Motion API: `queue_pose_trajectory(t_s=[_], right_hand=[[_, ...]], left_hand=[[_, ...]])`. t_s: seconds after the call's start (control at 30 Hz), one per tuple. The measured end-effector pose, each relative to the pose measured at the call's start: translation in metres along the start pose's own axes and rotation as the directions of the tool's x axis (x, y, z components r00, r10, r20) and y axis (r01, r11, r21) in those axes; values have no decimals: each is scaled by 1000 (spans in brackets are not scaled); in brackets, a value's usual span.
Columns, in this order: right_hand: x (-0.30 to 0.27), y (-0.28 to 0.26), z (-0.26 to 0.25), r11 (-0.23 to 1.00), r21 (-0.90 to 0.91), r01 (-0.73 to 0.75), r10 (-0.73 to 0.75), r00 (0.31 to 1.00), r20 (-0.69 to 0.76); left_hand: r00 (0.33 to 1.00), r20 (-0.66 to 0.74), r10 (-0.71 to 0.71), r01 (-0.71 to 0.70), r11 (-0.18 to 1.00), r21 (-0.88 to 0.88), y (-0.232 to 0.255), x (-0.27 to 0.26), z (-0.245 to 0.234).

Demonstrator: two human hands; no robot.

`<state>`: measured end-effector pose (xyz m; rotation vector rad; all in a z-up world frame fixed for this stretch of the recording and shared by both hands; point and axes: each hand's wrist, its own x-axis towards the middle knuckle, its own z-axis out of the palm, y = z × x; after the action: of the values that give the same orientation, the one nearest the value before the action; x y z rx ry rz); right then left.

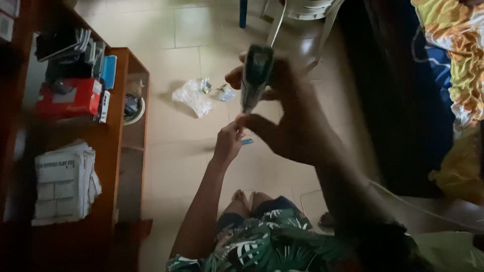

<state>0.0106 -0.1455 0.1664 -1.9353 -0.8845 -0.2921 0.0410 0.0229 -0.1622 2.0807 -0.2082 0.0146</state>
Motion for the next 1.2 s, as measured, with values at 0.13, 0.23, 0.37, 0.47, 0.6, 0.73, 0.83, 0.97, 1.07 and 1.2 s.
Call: queue_pose_trajectory(t_s=[0.13, 0.23, 0.37, 0.47, 0.6, 0.73, 0.83, 0.97, 1.07, 1.2], right_hand=[[-20, 43, 31, 992, 63, -109, 111, 994, -22], [-34, 72, 54, 967, 94, -238, 243, 969, -37], [-52, 107, 78, 935, 71, -347, 350, 936, -41], [-65, 127, 92, 935, 73, -348, 352, 935, -51], [-73, 145, 111, 939, 116, -324, 334, 940, -75], [-81, 164, 122, 941, 130, -313, 323, 944, -65], [-84, 172, 130, 955, 129, -268, 280, 956, -92], [-86, 182, 134, 969, 100, -225, 238, 960, -148], [-88, 193, 136, 976, 69, -209, 217, 962, -163], [-91, 201, 142, 981, 18, -195, 195, 962, -191]], left_hand=[[983, -64, 171, -174, 984, -42, 38, 10, -15], [998, 39, 48, -49, 998, 24, 42, 17, -16], [998, -41, 44, -45, 998, -40, 48, 18, -16], [1000, -8, 2, -3, 996, -85, 55, 20, -20], [1000, 25, 7, -2, 982, -190, 37, 22, -19], [999, 16, -40, 42, 992, -120, 50, 23, -25], [995, 44, -85, 89, 992, -92, 59, 25, -30], [999, 29, -45, 46, 998, -46, 46, 30, -25], [1000, 14, -28, 28, 998, -59, 44, 31, -24], [997, 22, -76, 76, 997, -5, 58, 31, -29]])
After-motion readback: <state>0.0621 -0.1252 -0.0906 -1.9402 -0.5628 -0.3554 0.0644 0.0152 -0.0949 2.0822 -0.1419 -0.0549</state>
